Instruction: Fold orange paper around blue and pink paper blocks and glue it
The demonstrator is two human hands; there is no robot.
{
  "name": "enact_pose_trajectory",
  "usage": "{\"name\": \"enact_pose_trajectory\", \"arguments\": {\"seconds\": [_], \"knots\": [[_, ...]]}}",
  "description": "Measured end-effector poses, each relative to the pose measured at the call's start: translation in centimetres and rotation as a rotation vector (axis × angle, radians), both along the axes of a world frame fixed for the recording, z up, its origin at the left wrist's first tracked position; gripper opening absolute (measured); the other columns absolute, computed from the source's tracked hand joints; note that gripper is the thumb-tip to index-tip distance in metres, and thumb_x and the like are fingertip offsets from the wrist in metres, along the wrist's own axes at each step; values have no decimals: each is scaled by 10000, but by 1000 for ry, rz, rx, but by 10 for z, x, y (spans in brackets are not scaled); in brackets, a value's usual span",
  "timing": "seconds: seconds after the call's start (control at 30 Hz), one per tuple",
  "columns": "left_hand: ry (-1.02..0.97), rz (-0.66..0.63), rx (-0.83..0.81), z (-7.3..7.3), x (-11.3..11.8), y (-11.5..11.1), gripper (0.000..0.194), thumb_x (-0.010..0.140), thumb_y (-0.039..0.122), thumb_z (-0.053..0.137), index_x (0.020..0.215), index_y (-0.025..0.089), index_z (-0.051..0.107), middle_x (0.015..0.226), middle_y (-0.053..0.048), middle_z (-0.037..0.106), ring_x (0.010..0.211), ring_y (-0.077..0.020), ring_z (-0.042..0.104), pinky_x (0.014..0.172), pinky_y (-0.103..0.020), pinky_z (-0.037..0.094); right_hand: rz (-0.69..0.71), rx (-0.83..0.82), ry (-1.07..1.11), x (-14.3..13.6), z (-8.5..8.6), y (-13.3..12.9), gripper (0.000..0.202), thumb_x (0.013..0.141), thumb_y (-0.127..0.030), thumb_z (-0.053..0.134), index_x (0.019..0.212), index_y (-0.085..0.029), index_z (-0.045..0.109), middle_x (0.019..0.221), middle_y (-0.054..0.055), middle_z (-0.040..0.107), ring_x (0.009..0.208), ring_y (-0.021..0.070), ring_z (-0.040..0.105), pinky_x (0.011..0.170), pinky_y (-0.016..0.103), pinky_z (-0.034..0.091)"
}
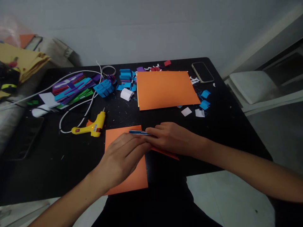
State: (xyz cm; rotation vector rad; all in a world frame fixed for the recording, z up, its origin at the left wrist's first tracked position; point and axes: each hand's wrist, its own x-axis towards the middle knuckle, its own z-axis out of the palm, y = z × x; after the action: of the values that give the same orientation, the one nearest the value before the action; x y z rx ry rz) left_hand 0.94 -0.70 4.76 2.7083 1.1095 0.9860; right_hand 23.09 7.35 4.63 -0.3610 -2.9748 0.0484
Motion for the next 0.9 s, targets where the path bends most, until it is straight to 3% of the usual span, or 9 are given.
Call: {"name": "enact_pose_trajectory", "arguments": {"seconds": [0.1, 0.2, 0.37, 0.5, 0.63, 0.73, 0.83, 0.87, 0.9], "knots": [[-23, 120, 10, -2, 0, 1, 107, 964, 150, 681, 1047, 201, 725, 1015, -61, 768, 965, -239, 737, 812, -389, 622, -19, -50, 35, 0, -1, 0, 243, 1138, -209, 363, 1272, -124, 546, 899, 32, 701, 636, 150, 598, 583, 322, 391], [-28, 154, -3, -5, 1, 3, 73, 970, 160, 680, 1028, 189, 712, 1095, -97, 760, 1075, -271, 734, 885, -426, 628, -39, -116, 63, 2, -3, 0, 206, 1127, -187, 374, 1189, -126, 561, 815, 17, 689, 619, 151, 599, 589, 315, 406], [20, 111, -51, -6, -1, 3, 105, 1037, 163, 579, 1088, 156, 671, 1069, -104, 783, 930, -215, 765, 799, -341, 638, -20, -270, 147, 8, -8, 2, 198, 1087, -135, 464, 1251, -145, 573, 921, 39, 756, 756, 169, 696, 657, 299, 497], [58, 12, -41, -6, -7, 2, 210, 1050, 101, 492, 1147, 124, 676, 1046, -119, 789, 940, -210, 760, 821, -317, 633, -12, -508, 208, 13, -6, 4, 228, 1073, -129, 503, 1274, -155, 607, 1161, 95, 773, 1032, 189, 747, 839, 327, 587], [26, -26, -29, -10, -13, 4, 302, 1063, 117, 430, 1173, 142, 711, 1067, -115, 797, 1020, -227, 753, 891, -345, 640, -189, -822, 394, 28, 1, 5, 245, 1053, -257, 617, 1286, -185, 639, 1204, 76, 782, 1084, 171, 758, 940, 318, 597], [20, -13, -45, -14, -15, 6, 315, 1072, 154, 428, 1163, 169, 729, 1057, -89, 801, 1000, -217, 753, 886, -344, 652, -266, -947, 450, 44, 3, 2, 324, 1071, -333, 579, 1366, -204, 619, 1208, 81, 790, 1110, 197, 761, 954, 356, 604], [41, -3, -57, -16, -16, 8, 337, 1086, 189, 406, 1140, 195, 738, 1054, -82, 802, 1016, -221, 758, 874, -354, 667, -304, -821, 451, 52, -3, -7, 626, 891, -493, 801, 1411, -204, 606, 1318, 127, 741, 1191, 277, 729, 997, 451, 605], [47, -1, -59, -16, -16, 9, 332, 1084, 191, 410, 1138, 201, 737, 1051, -82, 803, 1017, -224, 762, 872, -359, 672, -345, -716, 448, 52, -8, -11, 667, 845, -474, 851, 1402, -197, 612, 1315, 136, 738, 1194, 290, 723, 1003, 476, 605], [51, -2, -55, -15, -15, 9, 321, 1080, 188, 419, 1142, 202, 734, 1048, -84, 804, 1013, -227, 765, 868, -363, 675, -361, -605, 457, 51, -13, -15, 559, 888, -400, 824, 1371, -194, 634, 1290, 136, 748, 1188, 285, 723, 999, 487, 609]]}}
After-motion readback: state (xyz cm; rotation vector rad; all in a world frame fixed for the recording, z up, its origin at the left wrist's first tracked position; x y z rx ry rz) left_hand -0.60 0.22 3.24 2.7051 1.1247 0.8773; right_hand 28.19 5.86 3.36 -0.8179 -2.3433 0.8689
